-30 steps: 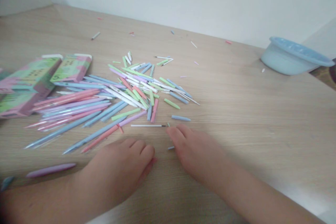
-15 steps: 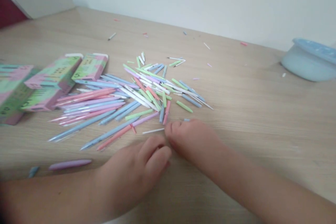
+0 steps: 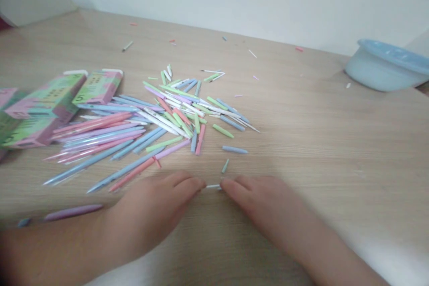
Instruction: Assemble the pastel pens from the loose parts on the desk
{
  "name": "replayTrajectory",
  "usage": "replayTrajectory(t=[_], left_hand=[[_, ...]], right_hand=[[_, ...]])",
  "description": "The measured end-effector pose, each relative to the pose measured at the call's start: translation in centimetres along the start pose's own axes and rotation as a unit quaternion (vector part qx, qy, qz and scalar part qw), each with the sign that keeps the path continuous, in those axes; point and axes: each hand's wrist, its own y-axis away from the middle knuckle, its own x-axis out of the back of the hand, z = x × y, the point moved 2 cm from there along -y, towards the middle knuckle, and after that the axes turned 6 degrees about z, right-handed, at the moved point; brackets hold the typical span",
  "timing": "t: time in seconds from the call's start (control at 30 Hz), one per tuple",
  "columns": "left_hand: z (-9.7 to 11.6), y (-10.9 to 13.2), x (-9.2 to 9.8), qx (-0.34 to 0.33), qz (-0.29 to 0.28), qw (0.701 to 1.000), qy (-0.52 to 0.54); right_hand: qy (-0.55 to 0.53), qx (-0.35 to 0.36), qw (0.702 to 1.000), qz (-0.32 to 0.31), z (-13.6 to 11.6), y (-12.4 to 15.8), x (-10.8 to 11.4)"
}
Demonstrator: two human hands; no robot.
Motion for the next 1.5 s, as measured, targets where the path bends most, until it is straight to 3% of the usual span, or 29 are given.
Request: replayTrajectory(t=[0.1,0.2,0.33,0.43,0.97,1.13,1.5], left_hand=[[-0.5,0.0,0.1,0.035,0.027,0.998,0.047],[-0.7,0.1,0.2,0.037,0.056,0.994,0.091],[-0.8,0.1,0.4,0.015,0.080,0.989,0.120],[-0.8,0.2,0.4,0.006,0.080,0.988,0.130],[-1.1,0.5,0.2,0.005,0.073,0.992,0.102],[-1.1,0.5,0.4,0.005,0.066,0.992,0.108],[-1.1,0.6,0.3,0.003,0.073,0.992,0.107]], right_hand=[[-0.093,-0.076,0.993,0.022,0.8,0.5,0.6],[-0.137,-0.130,0.982,0.005,0.8,0.7,0.5],[-0.200,-0.169,0.964,0.035,0.6,0.8,-0.2],[-0.215,-0.191,0.957,0.023,0.6,0.8,-0.6],[-0.180,-0.149,0.972,-0.021,1.1,0.6,-0.1],[-0.154,-0.104,0.983,-0.016,0.9,0.9,-0.2],[-0.100,-0.086,0.991,-0.002,0.6,0.7,0.3]])
